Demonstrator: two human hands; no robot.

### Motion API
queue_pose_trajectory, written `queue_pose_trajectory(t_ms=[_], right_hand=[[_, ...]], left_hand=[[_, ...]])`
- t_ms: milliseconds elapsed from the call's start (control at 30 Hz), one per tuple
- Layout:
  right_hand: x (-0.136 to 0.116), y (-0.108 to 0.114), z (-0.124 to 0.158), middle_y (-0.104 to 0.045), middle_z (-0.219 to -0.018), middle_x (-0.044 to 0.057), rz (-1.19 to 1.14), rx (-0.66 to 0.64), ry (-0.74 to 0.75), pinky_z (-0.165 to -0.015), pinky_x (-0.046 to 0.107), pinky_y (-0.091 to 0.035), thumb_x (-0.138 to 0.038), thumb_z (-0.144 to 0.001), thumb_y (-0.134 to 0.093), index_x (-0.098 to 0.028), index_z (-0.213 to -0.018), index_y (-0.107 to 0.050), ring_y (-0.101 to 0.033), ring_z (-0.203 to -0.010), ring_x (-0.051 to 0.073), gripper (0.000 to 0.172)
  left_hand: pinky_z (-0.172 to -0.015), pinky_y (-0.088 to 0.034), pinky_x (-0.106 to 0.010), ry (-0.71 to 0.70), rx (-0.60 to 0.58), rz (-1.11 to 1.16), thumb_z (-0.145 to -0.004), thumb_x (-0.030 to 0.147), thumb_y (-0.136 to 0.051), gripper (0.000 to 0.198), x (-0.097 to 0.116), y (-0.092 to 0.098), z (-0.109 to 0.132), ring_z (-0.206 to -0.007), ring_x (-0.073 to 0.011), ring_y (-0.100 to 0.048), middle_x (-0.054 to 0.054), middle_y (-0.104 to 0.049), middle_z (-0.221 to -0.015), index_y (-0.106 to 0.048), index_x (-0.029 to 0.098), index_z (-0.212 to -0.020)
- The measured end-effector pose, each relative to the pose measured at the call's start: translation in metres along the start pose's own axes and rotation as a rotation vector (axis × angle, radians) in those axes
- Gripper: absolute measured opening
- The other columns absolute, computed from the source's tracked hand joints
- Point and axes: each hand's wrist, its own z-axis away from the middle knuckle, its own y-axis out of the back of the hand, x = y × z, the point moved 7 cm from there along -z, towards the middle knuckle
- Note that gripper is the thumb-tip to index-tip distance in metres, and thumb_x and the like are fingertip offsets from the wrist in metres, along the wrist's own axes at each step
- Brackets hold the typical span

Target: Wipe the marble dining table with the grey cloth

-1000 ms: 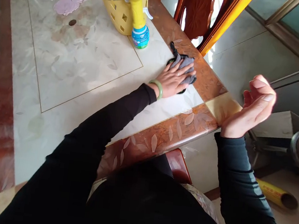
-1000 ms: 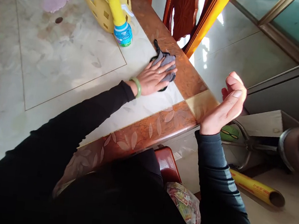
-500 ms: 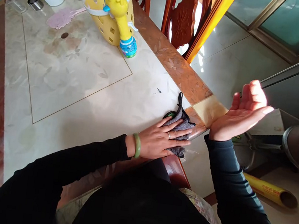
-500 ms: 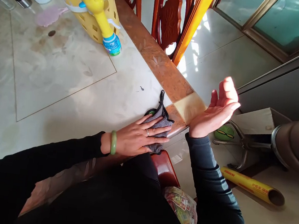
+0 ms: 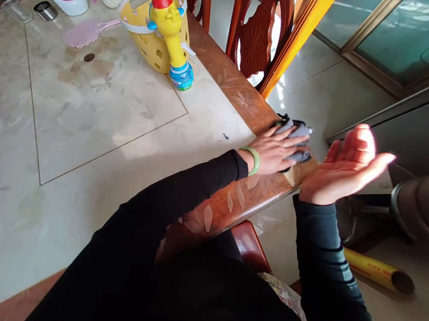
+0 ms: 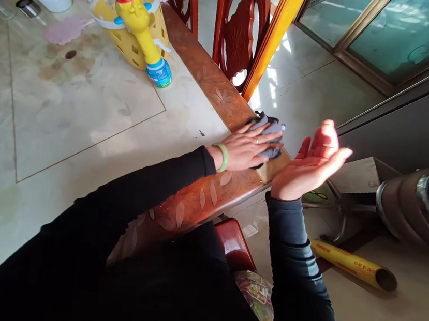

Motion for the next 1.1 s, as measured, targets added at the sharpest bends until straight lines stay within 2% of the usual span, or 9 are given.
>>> queue_pose_trajectory(t_ms=[167,267,333,467,567,667,800,967,1100], right_hand=[[-0.023,-0.014,0.021,-0.071,-0.148,0.005,0.197,-0.255,0.073,-0.129,0.051,-0.042,-0.049,-0.106,-0.057,-0.026,-0.125,-0.079,-0.061,-0.146,0.025,0.038],[-0.034,-0.004,0.018,-0.076,-0.139,0.007,0.263,-0.313,0.100,-0.123,0.051,-0.049,-0.045,-0.103,-0.064,-0.024,-0.120,-0.082,-0.068,-0.138,0.026,0.033],[-0.033,-0.009,0.015,-0.077,-0.138,0.008,0.365,-0.425,0.097,-0.123,0.054,-0.050,-0.047,-0.103,-0.066,-0.023,-0.122,-0.081,-0.069,-0.135,0.027,0.034],[-0.025,-0.052,0.039,-0.066,-0.154,0.012,0.633,-0.861,0.228,-0.128,0.058,-0.046,-0.059,-0.107,-0.058,-0.024,-0.147,-0.069,-0.060,-0.147,0.032,0.054],[-0.025,-0.080,0.069,-0.051,-0.168,0.013,0.763,-1.064,0.369,-0.132,0.060,-0.041,-0.062,-0.110,-0.048,-0.024,-0.165,-0.052,-0.045,-0.161,0.033,0.067],[-0.028,-0.094,0.087,-0.043,-0.174,0.010,0.839,-1.135,0.461,-0.134,0.060,-0.039,-0.055,-0.112,-0.043,-0.026,-0.172,-0.041,-0.038,-0.164,0.032,0.067],[-0.022,-0.095,0.099,-0.041,-0.175,0.013,0.971,-1.227,0.575,-0.135,0.065,-0.033,-0.050,-0.112,-0.044,-0.021,-0.172,-0.042,-0.035,-0.166,0.036,0.067],[0.006,-0.089,0.111,-0.037,-0.175,0.019,1.104,-1.406,0.654,-0.134,0.064,-0.035,-0.050,-0.112,-0.044,-0.011,-0.168,-0.047,-0.033,-0.165,0.040,0.069],[0.038,-0.130,0.087,-0.034,-0.176,0.018,1.130,-1.388,0.674,-0.134,0.069,-0.031,-0.049,-0.110,-0.048,-0.009,-0.169,-0.044,-0.029,-0.167,0.043,0.072]], left_hand=[[-0.142,-0.005,-0.059,0.345,0.027,0.025,-0.111,0.047,-0.035,0.066,-0.084,0.027,0.004,-0.172,-0.0356,-0.005,0.002,-0.024,-0.184,-0.041,0.023,-0.172],[-0.141,-0.006,-0.060,0.425,0.056,0.016,-0.109,0.038,-0.039,0.070,-0.104,0.030,0.028,-0.172,-0.0343,-0.010,-0.003,-0.019,-0.185,-0.032,0.021,-0.176],[-0.140,-0.006,-0.062,0.416,0.086,0.043,-0.107,0.038,-0.042,0.074,-0.096,0.024,0.043,-0.172,-0.0366,-0.011,-0.007,-0.021,-0.184,-0.028,0.018,-0.177],[-0.138,-0.008,-0.067,0.335,0.144,0.141,-0.102,0.041,-0.054,0.088,-0.051,0.007,0.061,-0.171,-0.0424,-0.013,-0.019,-0.024,-0.182,-0.020,0.008,-0.177],[-0.140,-0.017,-0.055,0.275,0.210,0.250,-0.103,0.039,-0.052,0.087,-0.032,0.008,0.077,-0.171,-0.0356,-0.017,-0.021,-0.019,-0.183,-0.019,0.005,-0.176],[-0.140,-0.022,-0.045,0.237,0.289,0.270,-0.104,0.029,-0.044,0.078,-0.032,0.019,0.103,-0.172,-0.0262,-0.016,-0.016,-0.018,-0.184,-0.021,0.010,-0.176],[-0.139,-0.022,-0.059,0.206,0.175,0.135,-0.102,0.027,-0.052,0.066,-0.028,0.020,0.134,-0.171,-0.0329,-0.021,-0.020,-0.034,-0.178,-0.045,0.010,-0.166],[-0.137,-0.029,-0.060,0.183,0.068,0.045,-0.107,0.028,-0.048,0.048,-0.014,0.032,0.171,-0.164,-0.0361,-0.038,-0.018,-0.050,-0.169,-0.066,0.012,-0.148],[-0.135,-0.031,-0.061,0.313,0.035,-0.016,-0.109,0.034,-0.049,0.052,-0.025,0.041,0.175,-0.164,-0.0390,-0.037,-0.020,-0.046,-0.171,-0.062,0.010,-0.153]])
